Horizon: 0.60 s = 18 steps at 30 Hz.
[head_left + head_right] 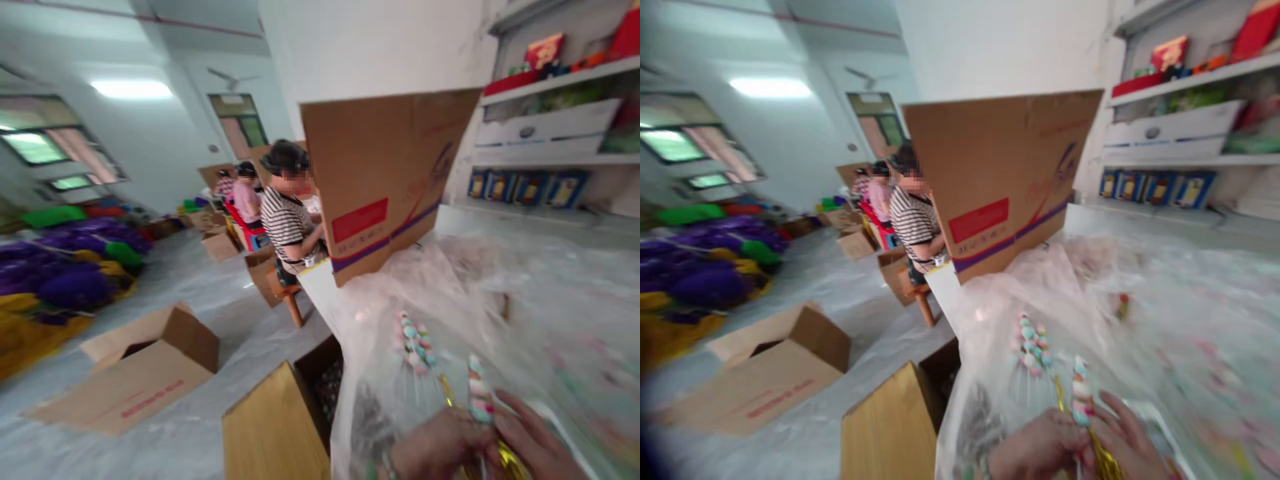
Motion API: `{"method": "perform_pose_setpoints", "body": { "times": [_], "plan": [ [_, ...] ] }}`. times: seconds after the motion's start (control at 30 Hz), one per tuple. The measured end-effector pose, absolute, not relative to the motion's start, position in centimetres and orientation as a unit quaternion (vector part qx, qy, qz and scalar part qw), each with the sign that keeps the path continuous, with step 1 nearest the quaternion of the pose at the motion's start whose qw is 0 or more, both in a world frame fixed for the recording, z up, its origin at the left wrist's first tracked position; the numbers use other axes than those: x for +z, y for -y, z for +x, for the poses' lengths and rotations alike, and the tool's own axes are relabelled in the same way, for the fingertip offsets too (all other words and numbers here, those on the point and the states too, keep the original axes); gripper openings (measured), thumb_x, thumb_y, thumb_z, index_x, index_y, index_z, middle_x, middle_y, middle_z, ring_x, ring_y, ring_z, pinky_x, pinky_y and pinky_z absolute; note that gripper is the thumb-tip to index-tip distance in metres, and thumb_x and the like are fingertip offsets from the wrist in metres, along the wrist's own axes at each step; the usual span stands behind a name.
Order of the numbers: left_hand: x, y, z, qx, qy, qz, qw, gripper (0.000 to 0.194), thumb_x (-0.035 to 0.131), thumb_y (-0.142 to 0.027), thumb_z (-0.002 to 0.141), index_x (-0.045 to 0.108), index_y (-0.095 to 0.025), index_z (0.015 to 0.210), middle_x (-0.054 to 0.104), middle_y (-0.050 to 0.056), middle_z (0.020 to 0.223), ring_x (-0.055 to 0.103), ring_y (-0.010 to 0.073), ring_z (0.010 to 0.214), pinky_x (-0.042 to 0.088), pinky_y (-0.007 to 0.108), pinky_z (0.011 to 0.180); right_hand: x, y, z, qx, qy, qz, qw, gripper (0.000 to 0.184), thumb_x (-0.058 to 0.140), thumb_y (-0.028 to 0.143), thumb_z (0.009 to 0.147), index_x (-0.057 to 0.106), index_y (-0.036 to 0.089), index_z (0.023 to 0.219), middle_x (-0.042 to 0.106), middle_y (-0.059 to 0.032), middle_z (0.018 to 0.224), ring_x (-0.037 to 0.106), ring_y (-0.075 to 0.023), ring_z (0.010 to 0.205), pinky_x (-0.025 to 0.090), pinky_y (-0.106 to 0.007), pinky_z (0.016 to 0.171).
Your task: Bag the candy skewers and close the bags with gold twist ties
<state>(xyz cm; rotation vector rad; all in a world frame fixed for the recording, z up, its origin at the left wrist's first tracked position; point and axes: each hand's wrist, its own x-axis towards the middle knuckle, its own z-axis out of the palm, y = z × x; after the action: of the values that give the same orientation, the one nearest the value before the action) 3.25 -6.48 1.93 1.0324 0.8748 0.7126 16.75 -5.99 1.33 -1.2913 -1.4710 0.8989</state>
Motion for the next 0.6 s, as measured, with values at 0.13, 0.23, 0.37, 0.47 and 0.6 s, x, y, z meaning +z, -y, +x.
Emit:
{"method": "perform_pose_setpoints", "body": {
  "times": [0.13,0.23,0.37,0.47,0.6],
  "plan": [
    [-0.1,6.9,4.8,0.253,-0.452,0.446,0.73,0.035,0.061,-0.039,0.072,0.057,-0.016,0.047,0.046,0.0,0.04,0.04,0.0107,0.037,0.031,0.026,0.044,-0.2,7.7,16.9,0.576,0.314,-0.542,0.526,0.021,0.068,0.04,0.069,0.064,0.019,0.071,0.066,-0.004,0.068,0.062,-0.019,0.06,0.051,-0.032,0.053],
    [-0.5,6.8,5.4,0.313,-0.519,0.465,0.646,0.038,0.06,-0.04,0.074,0.053,-0.018,0.044,0.045,-0.001,0.041,0.04,0.0104,0.04,0.03,0.025,0.045,-0.7,7.0,16.4,0.594,0.13,-0.513,0.606,0.022,0.075,0.026,0.053,0.059,0.02,0.067,0.064,0.001,0.063,0.058,-0.0146,0.058,0.049,-0.027,0.057],
    [-0.5,6.3,5.4,0.38,-0.548,0.473,0.576,0.029,0.065,-0.034,0.073,0.057,-0.018,0.05,0.045,-0.003,0.046,0.039,0.0094,0.046,0.027,0.023,0.047,-0.8,6.3,18.0,0.614,0.165,-0.522,0.569,0.024,0.073,0.032,0.058,0.058,0.02,0.071,0.064,0.0005,0.067,0.058,-0.0157,0.061,0.047,-0.028,0.059],
    [-0.3,5.1,4.7,0.422,-0.56,0.442,0.56,0.026,0.066,-0.03,0.071,0.055,-0.017,0.052,0.043,-0.004,0.049,0.037,0.0082,0.048,0.027,0.021,0.047,-1.0,5.9,21.2,0.49,0.307,-0.63,0.518,0.018,0.065,0.036,0.069,0.061,0.02,0.077,0.064,-0.0001,0.072,0.057,-0.0164,0.066,0.044,-0.028,0.062],
    [0.2,3.1,3.3,0.454,-0.546,0.319,0.628,0.022,0.065,-0.031,0.07,0.051,-0.018,0.058,0.035,-0.008,0.044,0.027,0.006,0.038,0.024,0.021,0.04,-1.5,4.7,23.6,0.273,0.507,-0.731,0.365,0.011,0.054,0.023,0.076,0.065,0.02,0.075,0.064,0.0005,0.073,0.056,-0.0166,0.072,0.04,-0.027,0.068]
  ]
}}
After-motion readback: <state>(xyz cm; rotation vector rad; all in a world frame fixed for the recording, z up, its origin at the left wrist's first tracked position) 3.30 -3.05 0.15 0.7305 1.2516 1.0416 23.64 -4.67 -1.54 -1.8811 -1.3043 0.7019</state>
